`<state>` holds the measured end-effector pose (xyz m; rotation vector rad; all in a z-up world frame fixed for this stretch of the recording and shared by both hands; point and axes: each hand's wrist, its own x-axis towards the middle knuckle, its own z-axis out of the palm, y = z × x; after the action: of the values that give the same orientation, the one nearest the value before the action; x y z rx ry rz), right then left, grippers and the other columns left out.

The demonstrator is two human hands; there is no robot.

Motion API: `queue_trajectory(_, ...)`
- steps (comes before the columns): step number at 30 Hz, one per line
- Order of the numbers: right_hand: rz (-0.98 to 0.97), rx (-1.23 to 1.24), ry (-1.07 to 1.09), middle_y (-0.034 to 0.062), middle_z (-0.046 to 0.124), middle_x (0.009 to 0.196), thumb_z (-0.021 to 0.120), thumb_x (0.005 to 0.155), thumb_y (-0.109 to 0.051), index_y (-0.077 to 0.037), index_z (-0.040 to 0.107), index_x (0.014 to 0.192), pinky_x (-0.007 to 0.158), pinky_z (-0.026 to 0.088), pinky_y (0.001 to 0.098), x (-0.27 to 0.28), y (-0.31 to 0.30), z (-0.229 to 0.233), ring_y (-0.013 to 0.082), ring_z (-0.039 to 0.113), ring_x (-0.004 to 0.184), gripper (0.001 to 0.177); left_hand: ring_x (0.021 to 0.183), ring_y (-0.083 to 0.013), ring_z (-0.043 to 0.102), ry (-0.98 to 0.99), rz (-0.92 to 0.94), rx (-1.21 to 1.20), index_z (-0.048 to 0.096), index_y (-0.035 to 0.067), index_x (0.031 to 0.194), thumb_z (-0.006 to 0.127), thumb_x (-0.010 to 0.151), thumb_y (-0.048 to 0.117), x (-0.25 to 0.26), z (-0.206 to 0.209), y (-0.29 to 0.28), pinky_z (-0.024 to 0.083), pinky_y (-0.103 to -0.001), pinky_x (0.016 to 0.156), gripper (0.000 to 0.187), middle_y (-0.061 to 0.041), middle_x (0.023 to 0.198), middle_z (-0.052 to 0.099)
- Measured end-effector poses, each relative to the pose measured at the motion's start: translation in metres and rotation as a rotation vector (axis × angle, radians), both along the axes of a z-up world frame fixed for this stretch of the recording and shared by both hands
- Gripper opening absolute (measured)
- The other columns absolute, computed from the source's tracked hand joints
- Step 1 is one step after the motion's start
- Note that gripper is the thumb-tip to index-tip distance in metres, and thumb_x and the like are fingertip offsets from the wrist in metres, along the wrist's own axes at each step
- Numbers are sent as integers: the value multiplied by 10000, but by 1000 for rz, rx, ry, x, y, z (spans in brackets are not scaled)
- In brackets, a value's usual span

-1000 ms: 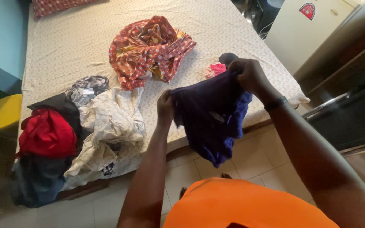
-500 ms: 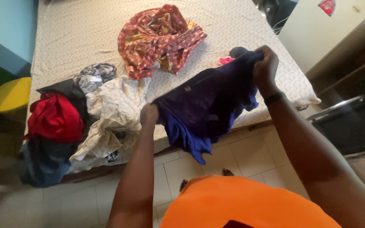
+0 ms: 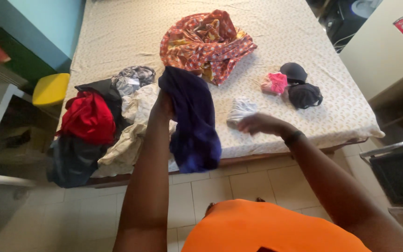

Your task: Folding various items of laundry on a bed.

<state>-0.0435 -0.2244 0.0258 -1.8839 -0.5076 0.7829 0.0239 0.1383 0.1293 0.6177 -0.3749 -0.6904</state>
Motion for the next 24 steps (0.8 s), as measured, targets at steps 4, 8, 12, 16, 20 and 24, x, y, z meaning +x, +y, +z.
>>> queue_trajectory(4,-352,98,-123,84,786,1056,690,932,-101,-31,724,1239,784,577,330,36,31,12,162,718,916,317,1013,-172,694,-299,20,137,510,-9,1578,493,1167,329,-10,22,21,570,-323,914,533,-91,1178,724)
queue_trajectory(8,-329,316,-268,57,748,1085,680,870,-41,-36,698,1217,834,574,322,24,107,35,142,683,960,348,1001,-176,689,-291,101,176,519,-4,1545,493,1149,311,-31,43,43,567,-325,903,507,-93,1164,719)
queue_trajectory(12,-200,102,-927,190,754,1038,738,814,-28,1,752,1118,855,552,374,32,159,-15,233,721,958,306,988,-180,684,-266,185,215,528,0,1512,494,1130,293,-45,38,66,564,-326,893,483,-95,1149,714)
queue_trajectory(16,-324,338,-180,166,754,959,528,806,34,52,751,1111,769,584,369,94,119,-100,219,692,823,378,976,-184,679,-236,272,249,537,5,1479,494,1112,276,-59,29,90,561,-327,882,458,-98,1134,709)
queue_trajectory(20,-364,696,179,153,746,1061,554,893,-33,68,659,1195,873,587,394,68,101,31,261,722,927,335,964,-188,674,-210,334,265,547,9,1446,494,1094,258,-57,2,102,557,-329,872,434,-100,1120,704)
queue_trajectory(24,-285,1025,251,156,717,1208,636,949,-97,51,624,1302,987,557,374,55,101,102,260,700,1084,384,952,-192,670,-190,365,283,556,14,1413,495,1076,240,-58,-26,108,554,-330,861,411,-102,1105,699)
